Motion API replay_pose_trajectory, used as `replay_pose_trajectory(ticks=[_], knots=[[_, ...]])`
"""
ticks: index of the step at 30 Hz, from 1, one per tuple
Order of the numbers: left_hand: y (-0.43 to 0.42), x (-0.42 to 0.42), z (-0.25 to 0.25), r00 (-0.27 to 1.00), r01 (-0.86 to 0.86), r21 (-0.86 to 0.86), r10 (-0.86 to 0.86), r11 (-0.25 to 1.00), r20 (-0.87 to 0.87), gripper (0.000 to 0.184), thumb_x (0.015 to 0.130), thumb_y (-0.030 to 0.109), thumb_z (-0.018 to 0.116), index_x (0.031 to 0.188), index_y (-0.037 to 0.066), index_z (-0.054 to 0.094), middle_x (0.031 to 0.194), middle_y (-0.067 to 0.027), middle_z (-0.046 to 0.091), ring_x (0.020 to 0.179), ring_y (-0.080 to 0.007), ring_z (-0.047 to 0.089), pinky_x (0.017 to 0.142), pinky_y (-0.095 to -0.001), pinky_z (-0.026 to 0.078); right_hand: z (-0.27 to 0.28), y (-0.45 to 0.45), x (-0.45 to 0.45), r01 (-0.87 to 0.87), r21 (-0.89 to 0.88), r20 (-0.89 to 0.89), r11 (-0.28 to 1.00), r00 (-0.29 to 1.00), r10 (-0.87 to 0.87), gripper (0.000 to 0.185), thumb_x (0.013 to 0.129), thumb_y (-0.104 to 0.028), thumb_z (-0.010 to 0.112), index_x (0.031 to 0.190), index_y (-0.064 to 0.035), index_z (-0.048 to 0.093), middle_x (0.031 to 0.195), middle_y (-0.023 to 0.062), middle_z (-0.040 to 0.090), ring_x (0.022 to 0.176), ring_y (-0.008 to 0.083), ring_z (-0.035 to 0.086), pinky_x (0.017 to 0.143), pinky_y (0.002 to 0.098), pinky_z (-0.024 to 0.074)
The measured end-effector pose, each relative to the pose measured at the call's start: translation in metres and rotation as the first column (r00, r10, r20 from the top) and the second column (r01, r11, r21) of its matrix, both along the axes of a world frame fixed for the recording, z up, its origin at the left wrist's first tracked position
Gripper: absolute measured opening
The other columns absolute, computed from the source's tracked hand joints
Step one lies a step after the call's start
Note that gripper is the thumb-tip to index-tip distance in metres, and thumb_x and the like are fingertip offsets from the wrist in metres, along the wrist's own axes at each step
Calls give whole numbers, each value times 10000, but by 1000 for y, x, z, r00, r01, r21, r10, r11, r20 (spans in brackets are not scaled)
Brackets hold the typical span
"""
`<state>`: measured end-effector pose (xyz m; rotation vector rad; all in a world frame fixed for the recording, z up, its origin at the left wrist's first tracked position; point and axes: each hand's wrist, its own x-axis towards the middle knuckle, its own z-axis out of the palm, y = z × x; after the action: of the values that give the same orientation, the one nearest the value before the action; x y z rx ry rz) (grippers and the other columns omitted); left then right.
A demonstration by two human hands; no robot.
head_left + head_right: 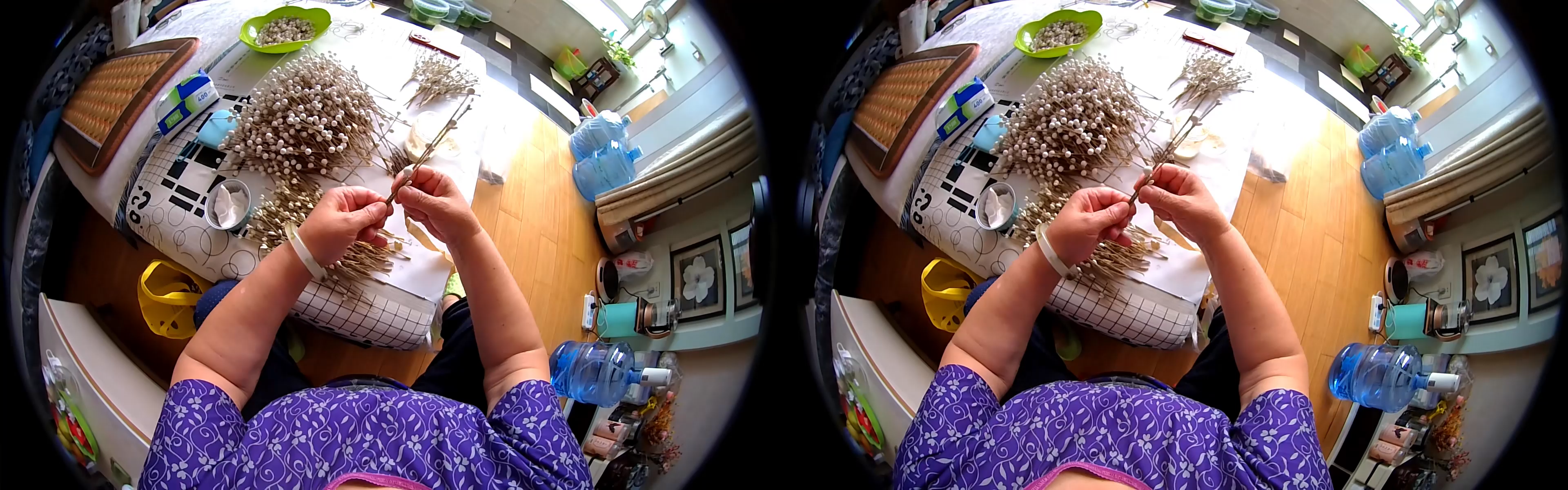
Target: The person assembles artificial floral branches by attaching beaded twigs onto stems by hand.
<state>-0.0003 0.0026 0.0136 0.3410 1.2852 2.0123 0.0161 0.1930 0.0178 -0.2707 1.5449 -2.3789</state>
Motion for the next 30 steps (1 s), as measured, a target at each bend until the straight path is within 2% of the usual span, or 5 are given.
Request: replay_pose_trajectory(ticks=[7,16,25,27,30], knots=[[-1,2,5,997,55,60,-58,997,54,113,846,111,544,873,4,563,699,4,528,551,-47,482,604,-271,532,-1,-4,0,-13,-37,-31,999,999,12,115,815,-108,596,881,-26,548,698,-28,519,514,6,378,444,146,290],[2,1,1,1000,22,25,-22,999,0,117,849,98,538,884,-10,569,694,-5,543,567,-49,500,591,-245,519,-1,-10,4,100,126,-125,987,989,-84,96,841,-118,565,875,-33,536,739,-13,537,647,36,466,556,172,376],[7,4,-3,910,-192,-124,129,974,-394,111,832,53,550,850,-47,593,738,-47,609,630,-80,574,580,-202,499,-15,-16,-1,239,197,-171,951,963,-207,53,836,-90,562,834,-44,534,728,-33,529,610,22,438,527,165,344],[5,4,-3,707,-314,-232,63,921,-704,113,825,54,560,848,-49,600,701,-42,606,606,-83,570,557,-203,495,-18,-18,-1,268,284,-222,921,952,-209,59,838,-97,563,827,-47,534,728,-33,529,615,25,440,539,168,350],[4,2,-6,627,-352,-265,16,898,-779,107,836,41,543,869,-36,609,675,-31,590,578,-69,549,533,-185,469,-20,-18,-1,284,313,-209,906,951,-226,63,838,-97,563,828,-43,532,720,-31,523,591,20,424,516,165,339]])
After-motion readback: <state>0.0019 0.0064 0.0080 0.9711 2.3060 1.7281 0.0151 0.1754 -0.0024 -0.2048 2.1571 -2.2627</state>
